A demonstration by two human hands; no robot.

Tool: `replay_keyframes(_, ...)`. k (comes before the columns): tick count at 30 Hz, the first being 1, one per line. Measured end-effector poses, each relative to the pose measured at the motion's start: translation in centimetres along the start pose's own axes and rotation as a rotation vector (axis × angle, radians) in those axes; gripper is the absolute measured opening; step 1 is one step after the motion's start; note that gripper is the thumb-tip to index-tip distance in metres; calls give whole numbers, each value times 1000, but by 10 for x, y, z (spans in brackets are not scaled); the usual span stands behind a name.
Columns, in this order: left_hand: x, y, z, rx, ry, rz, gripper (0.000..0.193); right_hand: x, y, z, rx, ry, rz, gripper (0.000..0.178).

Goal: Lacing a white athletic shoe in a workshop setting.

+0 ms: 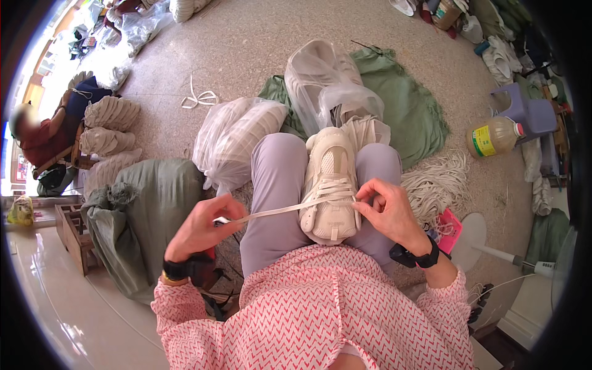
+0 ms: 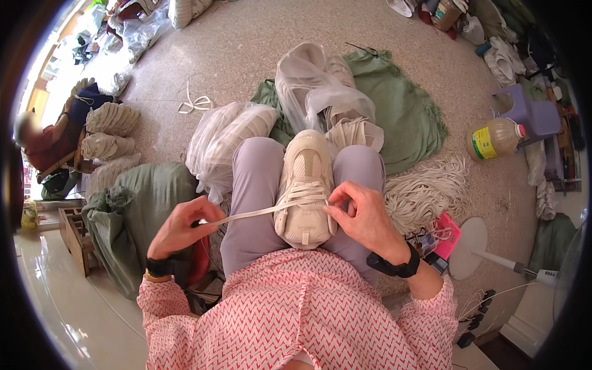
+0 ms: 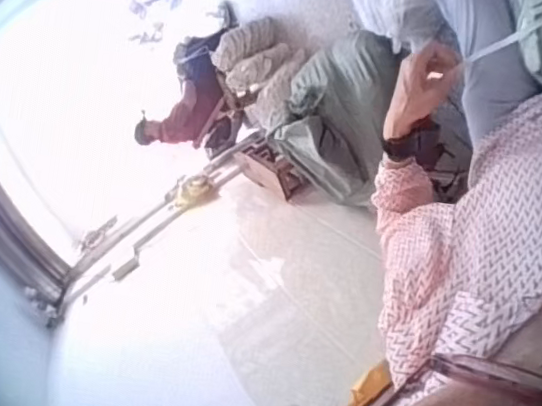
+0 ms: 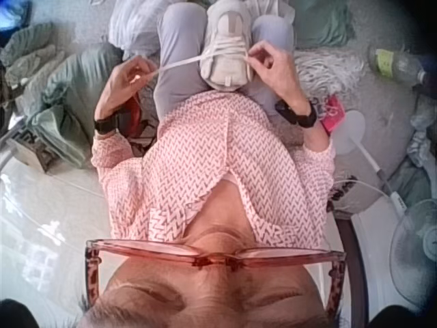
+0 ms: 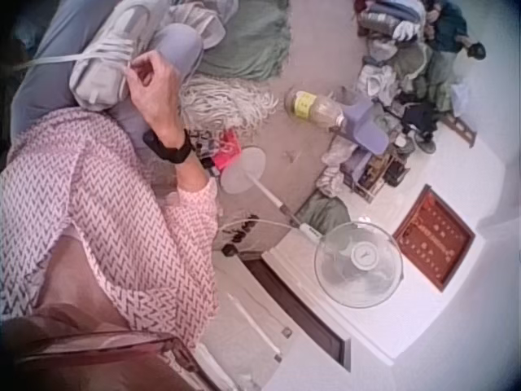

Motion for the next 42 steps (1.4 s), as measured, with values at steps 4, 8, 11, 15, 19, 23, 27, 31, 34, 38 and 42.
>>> replay_keyframes(4, -33, -28, 50, -347, -46, 87, 23, -3, -3, -3, -23, -24, -26, 13)
replay_keyframes(8, -59, -54, 64, -434, -128, 163, 25, -5, -5, 4, -6, -15, 12, 12)
replay_keyframes(11, -73, -68, 62, -447, -193, 209, 23, -3, 2, -2, -48, -3, -16, 13)
replay_keyframes(15, -82, -65, 65, -475, -255, 225, 21, -2, 9, -9, -10, 43, -35, 14)
replay_keyframes(19, -86, -64, 68, -496, -218, 244, 18, -3, 15, -20, 92, 146, -9, 11)
replay_keyframes(23, -79, -66, 70, -528, -157, 271, 13, -3, 16, -26, 82, 226, 31, 11)
replay_keyframes(27, -71, -60, 72, -450, -123, 310, 13, -7, 15, -34, 363, 328, 82, 14)
replay_keyframes(31, -69, -65, 68, -386, -60, 261, 15, -7, 19, -36, 452, 394, 76, 14)
replay_keyframes(34, -75, -70, 58, -334, 17, 224, 16, -11, 28, -31, 524, 518, 6, 17)
replay_keyframes(38, -80, -68, 56, -279, 141, 182, 17, -9, 34, -29, 597, 546, 50, 21)
replay_keyframes(42, -76, -68, 43, -238, 247, 167, 16, -1, 32, -20, 549, 579, 97, 21)
Point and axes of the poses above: each hand's wrist, its own y-axis away from the middle knuckle, its own x-axis out of the back of the hand, z = x × y, the point moved 5 cm from there along -y, towards the middle knuckle, and after that the axes turned 2 degrees about -z, right-handed, at the moved point
